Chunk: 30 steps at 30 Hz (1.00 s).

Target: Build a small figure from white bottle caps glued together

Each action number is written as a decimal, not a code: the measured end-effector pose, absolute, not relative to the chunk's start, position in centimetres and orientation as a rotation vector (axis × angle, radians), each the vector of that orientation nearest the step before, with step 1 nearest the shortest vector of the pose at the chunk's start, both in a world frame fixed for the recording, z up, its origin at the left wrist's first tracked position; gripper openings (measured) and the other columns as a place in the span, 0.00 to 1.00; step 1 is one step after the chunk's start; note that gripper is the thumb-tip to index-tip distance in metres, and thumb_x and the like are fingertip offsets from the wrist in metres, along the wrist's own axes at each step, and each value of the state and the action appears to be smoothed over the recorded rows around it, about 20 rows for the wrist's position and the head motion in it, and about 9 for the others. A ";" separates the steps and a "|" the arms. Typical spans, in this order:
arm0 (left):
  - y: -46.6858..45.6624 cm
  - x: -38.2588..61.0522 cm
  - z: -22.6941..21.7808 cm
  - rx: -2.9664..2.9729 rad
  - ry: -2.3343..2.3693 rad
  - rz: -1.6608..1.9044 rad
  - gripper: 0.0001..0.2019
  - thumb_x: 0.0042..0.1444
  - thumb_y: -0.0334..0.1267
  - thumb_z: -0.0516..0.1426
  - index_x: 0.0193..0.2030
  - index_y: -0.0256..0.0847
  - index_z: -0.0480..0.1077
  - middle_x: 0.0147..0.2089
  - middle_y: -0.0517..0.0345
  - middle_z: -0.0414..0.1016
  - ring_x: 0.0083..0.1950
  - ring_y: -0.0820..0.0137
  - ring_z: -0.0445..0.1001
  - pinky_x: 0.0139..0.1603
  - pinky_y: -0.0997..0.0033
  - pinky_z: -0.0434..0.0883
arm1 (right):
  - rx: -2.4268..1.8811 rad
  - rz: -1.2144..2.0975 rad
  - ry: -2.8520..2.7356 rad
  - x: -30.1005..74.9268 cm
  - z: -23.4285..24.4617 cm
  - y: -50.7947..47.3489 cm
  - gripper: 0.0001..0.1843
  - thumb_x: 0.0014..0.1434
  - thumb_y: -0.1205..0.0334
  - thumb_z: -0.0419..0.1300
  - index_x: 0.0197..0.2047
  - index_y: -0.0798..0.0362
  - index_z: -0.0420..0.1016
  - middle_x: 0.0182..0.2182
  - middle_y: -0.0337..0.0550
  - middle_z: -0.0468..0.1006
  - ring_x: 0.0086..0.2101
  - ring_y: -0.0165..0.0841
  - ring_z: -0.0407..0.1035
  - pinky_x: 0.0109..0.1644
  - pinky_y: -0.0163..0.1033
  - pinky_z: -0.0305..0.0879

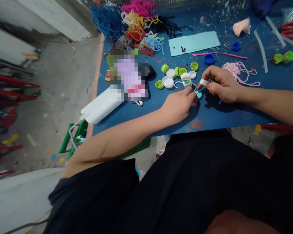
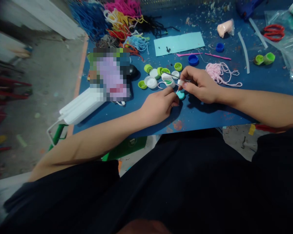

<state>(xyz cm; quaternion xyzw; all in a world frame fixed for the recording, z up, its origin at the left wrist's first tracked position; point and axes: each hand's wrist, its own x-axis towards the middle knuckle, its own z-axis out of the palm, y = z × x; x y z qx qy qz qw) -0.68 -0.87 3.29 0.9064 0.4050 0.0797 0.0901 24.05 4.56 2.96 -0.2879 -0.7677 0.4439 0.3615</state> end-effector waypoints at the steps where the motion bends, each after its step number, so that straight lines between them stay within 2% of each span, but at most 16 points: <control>1: -0.9 -0.9 3.4 2.690 1.193 0.234 0.15 0.73 0.28 0.54 0.55 0.38 0.83 0.54 0.43 0.83 0.47 0.54 0.85 0.38 0.58 0.71 | -0.726 1.144 -1.985 24.1 3.0 4.6 0.24 0.71 0.35 0.69 0.44 0.48 0.75 0.38 0.43 0.84 0.39 0.36 0.77 0.48 0.43 0.78; 5: -0.9 -1.9 3.5 2.620 1.076 0.339 0.14 0.74 0.30 0.54 0.52 0.39 0.82 0.55 0.43 0.82 0.51 0.54 0.84 0.47 0.57 0.78 | -0.644 1.127 -2.034 24.2 2.9 4.7 0.18 0.76 0.43 0.64 0.47 0.51 0.73 0.38 0.41 0.82 0.40 0.34 0.79 0.49 0.42 0.79; 9: -0.2 -2.6 3.4 2.524 0.982 0.449 0.14 0.75 0.32 0.55 0.48 0.39 0.84 0.55 0.44 0.83 0.53 0.56 0.85 0.56 0.55 0.81 | -0.640 1.087 -2.048 24.4 2.7 4.8 0.14 0.77 0.50 0.63 0.47 0.53 0.72 0.38 0.42 0.82 0.38 0.31 0.77 0.47 0.39 0.77; 15: 0.3 -3.2 3.7 2.511 0.932 0.467 0.20 0.72 0.26 0.52 0.53 0.37 0.86 0.53 0.45 0.86 0.55 0.57 0.86 0.57 0.58 0.83 | -0.631 1.078 -2.026 24.2 2.5 4.8 0.16 0.77 0.49 0.63 0.46 0.54 0.72 0.39 0.43 0.83 0.38 0.30 0.76 0.47 0.39 0.77; 19: 0.6 -3.6 4.0 2.587 0.797 0.421 0.16 0.75 0.30 0.55 0.57 0.37 0.85 0.54 0.44 0.85 0.55 0.56 0.86 0.57 0.56 0.83 | -0.629 1.117 -2.034 24.2 2.7 4.7 0.17 0.78 0.47 0.63 0.47 0.54 0.72 0.39 0.43 0.82 0.37 0.30 0.76 0.47 0.39 0.77; 25: 1.5 -3.5 3.2 2.796 0.655 0.376 0.17 0.78 0.30 0.52 0.50 0.39 0.85 0.46 0.47 0.83 0.49 0.58 0.83 0.50 0.59 0.79 | -0.629 1.068 -2.069 24.3 2.9 4.7 0.19 0.78 0.44 0.63 0.48 0.54 0.73 0.38 0.41 0.80 0.38 0.30 0.75 0.47 0.39 0.77; 30: 1.8 -3.0 2.9 2.946 0.690 0.288 0.14 0.77 0.30 0.53 0.50 0.38 0.82 0.45 0.45 0.81 0.51 0.55 0.80 0.50 0.57 0.78 | -0.632 1.038 -2.087 24.3 3.0 4.8 0.20 0.78 0.43 0.63 0.47 0.54 0.73 0.37 0.41 0.80 0.38 0.30 0.74 0.46 0.37 0.75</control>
